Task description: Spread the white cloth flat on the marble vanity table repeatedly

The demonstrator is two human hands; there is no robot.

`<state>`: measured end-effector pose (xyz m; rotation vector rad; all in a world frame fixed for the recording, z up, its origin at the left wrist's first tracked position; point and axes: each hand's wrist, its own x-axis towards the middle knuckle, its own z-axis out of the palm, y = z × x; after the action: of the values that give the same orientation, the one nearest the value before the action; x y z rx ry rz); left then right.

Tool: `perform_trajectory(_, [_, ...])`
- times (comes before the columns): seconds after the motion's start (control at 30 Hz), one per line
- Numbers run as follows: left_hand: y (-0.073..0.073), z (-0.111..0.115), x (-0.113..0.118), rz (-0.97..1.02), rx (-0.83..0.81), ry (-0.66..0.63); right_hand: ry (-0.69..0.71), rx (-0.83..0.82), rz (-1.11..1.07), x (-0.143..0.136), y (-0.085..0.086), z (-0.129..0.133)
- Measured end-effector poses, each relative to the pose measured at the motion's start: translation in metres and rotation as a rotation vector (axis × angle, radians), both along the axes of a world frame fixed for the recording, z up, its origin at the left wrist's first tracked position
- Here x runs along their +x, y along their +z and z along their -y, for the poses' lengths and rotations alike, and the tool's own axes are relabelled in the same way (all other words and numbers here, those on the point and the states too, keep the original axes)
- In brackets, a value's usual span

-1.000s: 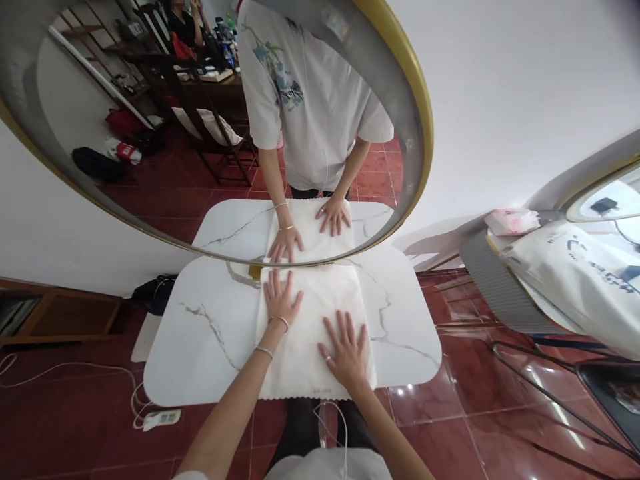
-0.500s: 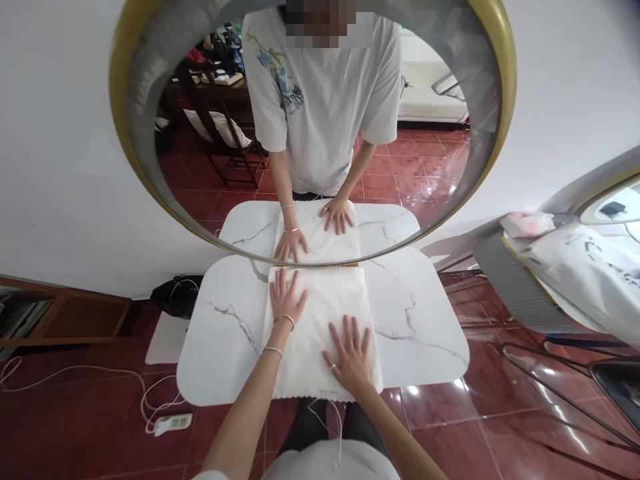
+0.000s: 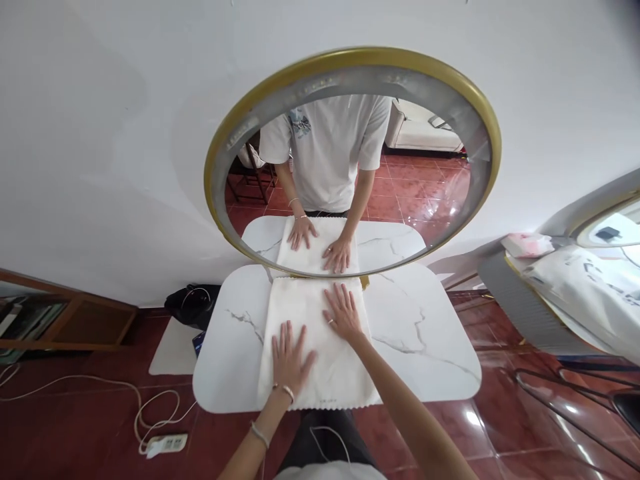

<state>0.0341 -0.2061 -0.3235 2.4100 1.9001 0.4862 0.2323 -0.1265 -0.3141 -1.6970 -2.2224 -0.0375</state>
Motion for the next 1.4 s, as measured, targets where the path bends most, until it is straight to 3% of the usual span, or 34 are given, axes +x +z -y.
perform_trajectory(0.1, [-0.001, 0.019, 0.006, -0.045, 0.025, -0.010, -0.018, -0.021, 0.033, 0.021, -0.003, -0.005])
perform_trajectory(0.33, [0.004, 0.005, 0.042, -0.093, 0.077, -0.173, -0.177, 0.032, 0.057, 0.075, -0.019, 0.015])
perform_trajectory(0.5, [0.007, 0.008, 0.041, -0.059, 0.042, -0.198, -0.184, 0.046, 0.059, 0.080, -0.021, 0.020])
perform_trajectory(0.77, [0.014, 0.004, -0.008, -0.023, -0.029, -0.172, -0.169, 0.008, 0.069, 0.028, -0.015, 0.020])
perform_trajectory(0.97, [0.020, -0.003, -0.078, -0.014, -0.062, -0.139, -0.155, -0.010, 0.068, -0.048, -0.008, 0.007])
perform_trajectory(1.13, [0.022, 0.006, -0.133, -0.017, -0.086, -0.090, -0.109, -0.045, 0.059, -0.105, -0.005, 0.006])
perform_trajectory(1.27, [0.024, 0.005, -0.150, -0.004, -0.144, -0.056, -0.093, -0.050, 0.067, -0.122, -0.003, 0.019])
perform_trajectory(1.4, [0.028, -0.039, -0.146, 0.047, -0.163, -0.009, -0.053, -0.029, 0.109, -0.131, 0.000, 0.015])
